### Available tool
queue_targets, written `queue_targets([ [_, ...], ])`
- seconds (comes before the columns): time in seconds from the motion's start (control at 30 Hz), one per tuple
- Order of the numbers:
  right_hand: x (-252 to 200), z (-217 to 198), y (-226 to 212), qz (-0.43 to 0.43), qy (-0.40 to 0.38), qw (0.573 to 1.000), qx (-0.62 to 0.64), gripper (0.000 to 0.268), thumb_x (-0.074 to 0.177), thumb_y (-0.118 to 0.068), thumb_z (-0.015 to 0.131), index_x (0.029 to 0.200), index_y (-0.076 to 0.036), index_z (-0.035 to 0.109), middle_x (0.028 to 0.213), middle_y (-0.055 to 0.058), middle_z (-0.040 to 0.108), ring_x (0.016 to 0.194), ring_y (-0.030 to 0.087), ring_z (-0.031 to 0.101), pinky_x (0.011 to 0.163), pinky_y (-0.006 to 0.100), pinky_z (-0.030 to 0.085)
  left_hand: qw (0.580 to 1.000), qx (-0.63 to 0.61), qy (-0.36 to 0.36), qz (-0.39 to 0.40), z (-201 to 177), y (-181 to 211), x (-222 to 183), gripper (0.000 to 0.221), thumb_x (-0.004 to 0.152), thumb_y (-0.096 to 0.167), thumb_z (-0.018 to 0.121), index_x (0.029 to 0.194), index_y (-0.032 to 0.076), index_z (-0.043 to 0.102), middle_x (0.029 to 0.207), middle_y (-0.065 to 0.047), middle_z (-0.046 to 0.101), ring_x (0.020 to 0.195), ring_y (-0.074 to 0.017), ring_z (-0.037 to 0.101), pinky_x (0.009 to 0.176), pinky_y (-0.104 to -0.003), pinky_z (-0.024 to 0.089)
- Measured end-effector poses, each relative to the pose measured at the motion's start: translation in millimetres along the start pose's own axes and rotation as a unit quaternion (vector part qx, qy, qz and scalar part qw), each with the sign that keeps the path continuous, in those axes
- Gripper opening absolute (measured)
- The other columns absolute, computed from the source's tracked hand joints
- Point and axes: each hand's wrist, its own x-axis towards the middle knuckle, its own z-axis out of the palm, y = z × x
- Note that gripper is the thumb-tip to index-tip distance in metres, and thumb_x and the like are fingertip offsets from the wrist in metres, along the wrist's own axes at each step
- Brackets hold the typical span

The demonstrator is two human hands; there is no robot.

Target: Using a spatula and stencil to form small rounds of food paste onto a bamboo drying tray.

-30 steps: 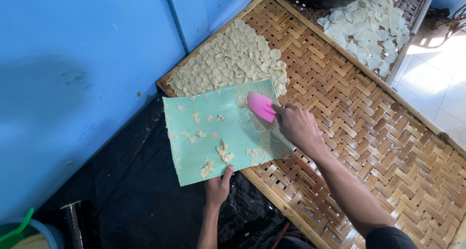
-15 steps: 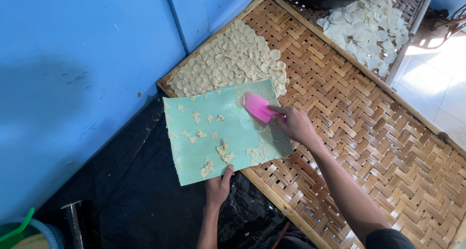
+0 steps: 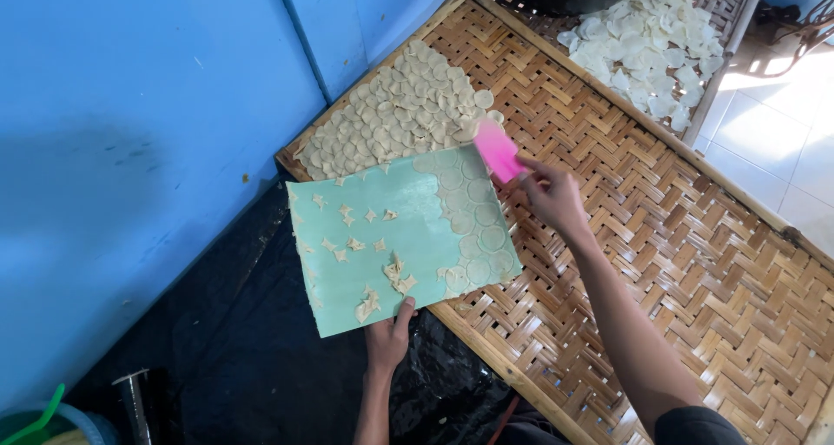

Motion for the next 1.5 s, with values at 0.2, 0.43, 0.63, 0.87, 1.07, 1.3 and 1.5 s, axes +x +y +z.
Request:
queue_targets([
  [0.2,43,-19,32,-0.017,0.100,0.989,-0.108,0.037,0.101,-0.024,0.062,0.136,-0.020,0.068,0.102,0.014,0.078,0.083,0.019,0.074,0.077,0.038,0.059,1.000,0.000,0.009,0.001,1,-1,0,0.030,0.098,0.012,0.063,0.119,-0.009,0.063,0.105,-0.018,0.072,0.087,-0.0215,0.073,0.071,-0.036,0.064],
  [0.43,69,-21,23,-0.032,0.106,0.985,-0.130,0.036,0.098,-0.026,0.065,0.133,-0.018,0.071,0.101,0.017,0.078,0.088,0.027,0.075,0.087,0.043,0.057,1.000,0.004,0.007,0.007,2,4,0,0.030,0.097,0.013,0.062,0.119,-0.008,0.062,0.105,-0.016,0.071,0.088,-0.0204,0.074,0.071,-0.036,0.064],
  [0.63,62,-27,-10,0.029,0.076,0.977,-0.196,0.036,0.100,-0.024,0.061,0.136,-0.020,0.068,0.113,0.016,0.074,0.079,0.030,0.076,0.076,0.043,0.061,1.000,0.005,0.012,0.006,1,-2,-1,0.027,0.098,0.013,0.064,0.114,-0.010,0.065,0.102,-0.018,0.073,0.084,-0.0206,0.072,0.071,-0.034,0.061],
  [0.87,59,-25,-19,-0.096,0.101,0.916,-0.376,0.043,0.100,-0.009,0.055,0.137,-0.025,0.070,0.106,0.017,0.068,0.081,0.032,0.070,0.072,0.049,0.054,1.000,0.006,0.010,0.001,3,6,0,0.029,0.097,0.013,0.063,0.116,-0.009,0.064,0.105,-0.016,0.073,0.086,-0.0194,0.073,0.071,-0.033,0.062],
  [1.07,44,-27,-23,-0.110,0.129,0.911,-0.376,0.053,0.095,-0.001,0.053,0.140,-0.024,0.068,0.111,0.019,0.067,0.085,0.032,0.069,0.073,0.049,0.054,0.999,0.032,-0.009,0.002,0,2,-2,0.029,0.097,0.016,0.064,0.115,-0.007,0.067,0.102,-0.016,0.075,0.088,-0.0207,0.073,0.074,-0.035,0.060],
  [1.3,-32,1,-55,-0.089,-0.005,0.972,-0.217,0.039,0.098,-0.012,0.055,0.134,-0.016,0.068,0.105,0.018,0.075,0.073,0.028,0.072,0.067,0.044,0.061,0.994,0.093,-0.021,0.049,3,11,-3,0.032,0.097,0.020,0.065,0.116,-0.005,0.070,0.109,-0.015,0.076,0.098,-0.0243,0.073,0.083,-0.039,0.057],
  [1.5,-31,26,-62,-0.116,-0.038,0.954,-0.273,0.037,0.098,-0.017,0.057,0.133,-0.012,0.068,0.100,0.019,0.073,0.078,0.034,0.073,0.071,0.049,0.057,0.994,0.089,-0.021,0.059,5,15,-5,0.035,0.097,0.020,0.065,0.121,-0.005,0.068,0.116,-0.017,0.074,0.105,-0.0267,0.072,0.088,-0.040,0.056],
])
